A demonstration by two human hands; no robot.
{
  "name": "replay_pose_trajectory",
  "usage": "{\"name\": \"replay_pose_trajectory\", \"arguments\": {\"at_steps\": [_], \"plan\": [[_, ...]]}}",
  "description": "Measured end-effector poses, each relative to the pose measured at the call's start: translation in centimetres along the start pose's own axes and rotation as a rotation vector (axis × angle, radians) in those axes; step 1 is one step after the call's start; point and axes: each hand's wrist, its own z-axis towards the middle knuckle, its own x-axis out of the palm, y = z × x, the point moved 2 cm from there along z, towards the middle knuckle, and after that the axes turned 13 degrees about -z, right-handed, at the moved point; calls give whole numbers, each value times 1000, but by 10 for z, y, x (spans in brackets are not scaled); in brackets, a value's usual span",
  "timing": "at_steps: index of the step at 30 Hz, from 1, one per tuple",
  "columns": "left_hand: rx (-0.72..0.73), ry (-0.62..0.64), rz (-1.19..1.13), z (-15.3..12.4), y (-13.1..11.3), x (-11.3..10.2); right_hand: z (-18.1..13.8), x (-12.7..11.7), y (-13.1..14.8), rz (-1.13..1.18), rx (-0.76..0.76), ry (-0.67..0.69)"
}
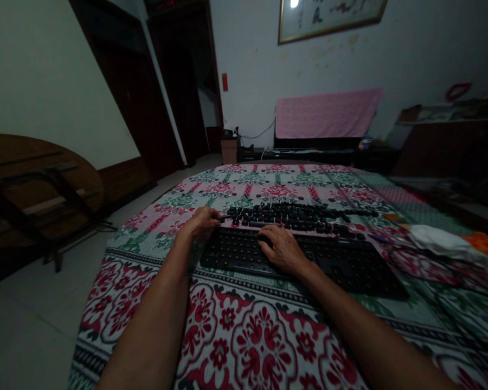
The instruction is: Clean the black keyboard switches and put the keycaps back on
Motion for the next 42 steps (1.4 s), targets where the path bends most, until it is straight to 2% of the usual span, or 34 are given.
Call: {"name": "replay_pose_trajectory", "arguments": {"at_steps": [4,7,11,14,18,26,28,31,34,39,42], "plan": [[-20,101,-109,-21,6,-3,-1,-4,3,-33,11,3],[11,116,-100,-35,13,-8,-1,-10,8,-60,12,-16],[21,191,-162,-46,14,-10,8,-15,28,49,-53,-24],[34,250,-195,-49,4,-7,21,-12,51,169,-130,-16],[112,305,-175,-48,-8,-3,38,-2,75,232,-124,-30],[131,351,-287,-41,-3,5,47,13,78,252,-17,28],[117,316,-349,-39,0,5,47,13,76,233,2,32],[71,122,-355,-31,8,8,45,13,76,212,-2,55],[149,-46,-352,-22,19,17,41,13,77,175,-40,126],[244,-97,-455,-12,36,32,38,10,79,64,-5,210],[207,-137,-530,-12,43,31,39,8,79,54,21,236]]}}
